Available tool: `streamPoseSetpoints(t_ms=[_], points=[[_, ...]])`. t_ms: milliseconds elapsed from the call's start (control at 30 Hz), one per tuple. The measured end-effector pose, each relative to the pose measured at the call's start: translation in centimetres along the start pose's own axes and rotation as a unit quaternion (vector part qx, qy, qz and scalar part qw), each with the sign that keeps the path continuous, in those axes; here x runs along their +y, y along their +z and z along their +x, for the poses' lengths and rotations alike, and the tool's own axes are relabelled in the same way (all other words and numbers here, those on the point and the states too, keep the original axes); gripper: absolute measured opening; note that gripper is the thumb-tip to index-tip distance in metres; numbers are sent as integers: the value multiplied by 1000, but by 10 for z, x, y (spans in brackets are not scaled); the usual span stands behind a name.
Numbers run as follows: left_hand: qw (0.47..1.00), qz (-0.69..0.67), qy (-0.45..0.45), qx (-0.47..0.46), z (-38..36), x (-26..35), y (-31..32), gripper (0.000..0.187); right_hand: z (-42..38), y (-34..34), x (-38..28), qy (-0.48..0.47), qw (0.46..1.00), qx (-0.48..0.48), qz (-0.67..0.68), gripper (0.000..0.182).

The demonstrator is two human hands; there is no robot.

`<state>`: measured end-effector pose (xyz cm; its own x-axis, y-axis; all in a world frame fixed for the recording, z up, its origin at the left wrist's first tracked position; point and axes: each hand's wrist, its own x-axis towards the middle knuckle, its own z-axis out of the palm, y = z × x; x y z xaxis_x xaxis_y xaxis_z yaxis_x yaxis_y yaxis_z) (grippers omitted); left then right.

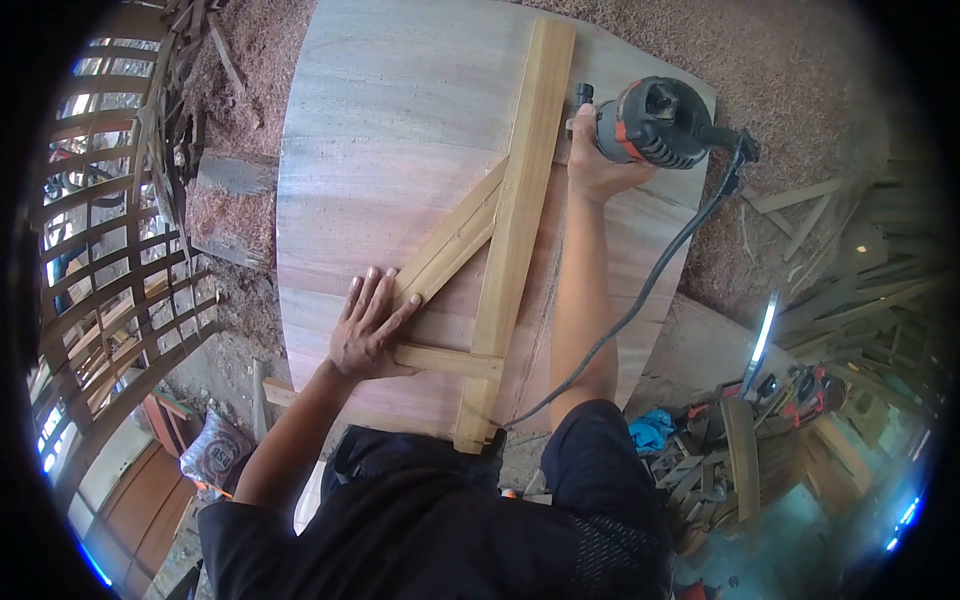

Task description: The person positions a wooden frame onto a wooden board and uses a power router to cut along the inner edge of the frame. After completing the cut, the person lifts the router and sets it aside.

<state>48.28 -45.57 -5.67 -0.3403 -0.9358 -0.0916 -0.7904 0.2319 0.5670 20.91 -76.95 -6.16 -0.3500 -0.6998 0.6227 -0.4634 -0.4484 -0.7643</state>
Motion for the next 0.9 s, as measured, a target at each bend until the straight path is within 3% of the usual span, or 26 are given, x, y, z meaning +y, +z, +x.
streamPoseSetpoints(t_ms=[67, 167, 700, 900], points=[[1000, -1, -1, 2, 0, 0, 0, 123, 3, 2, 8, -67, 997, 23, -20, 56], [1000, -2, -6, -7, 0, 1, -1, 123, 4, -2, 12, -82, 995, -4, -61, 56], [1000, 3, -1, 1, 0, 1, 0, 121, 9, 6, 14, -90, 995, 25, -16, 56], [1000, 3, -4, -10, 0, 0, -1, 122, 10, 9, 0, -52, 999, 12, 6, 58]])
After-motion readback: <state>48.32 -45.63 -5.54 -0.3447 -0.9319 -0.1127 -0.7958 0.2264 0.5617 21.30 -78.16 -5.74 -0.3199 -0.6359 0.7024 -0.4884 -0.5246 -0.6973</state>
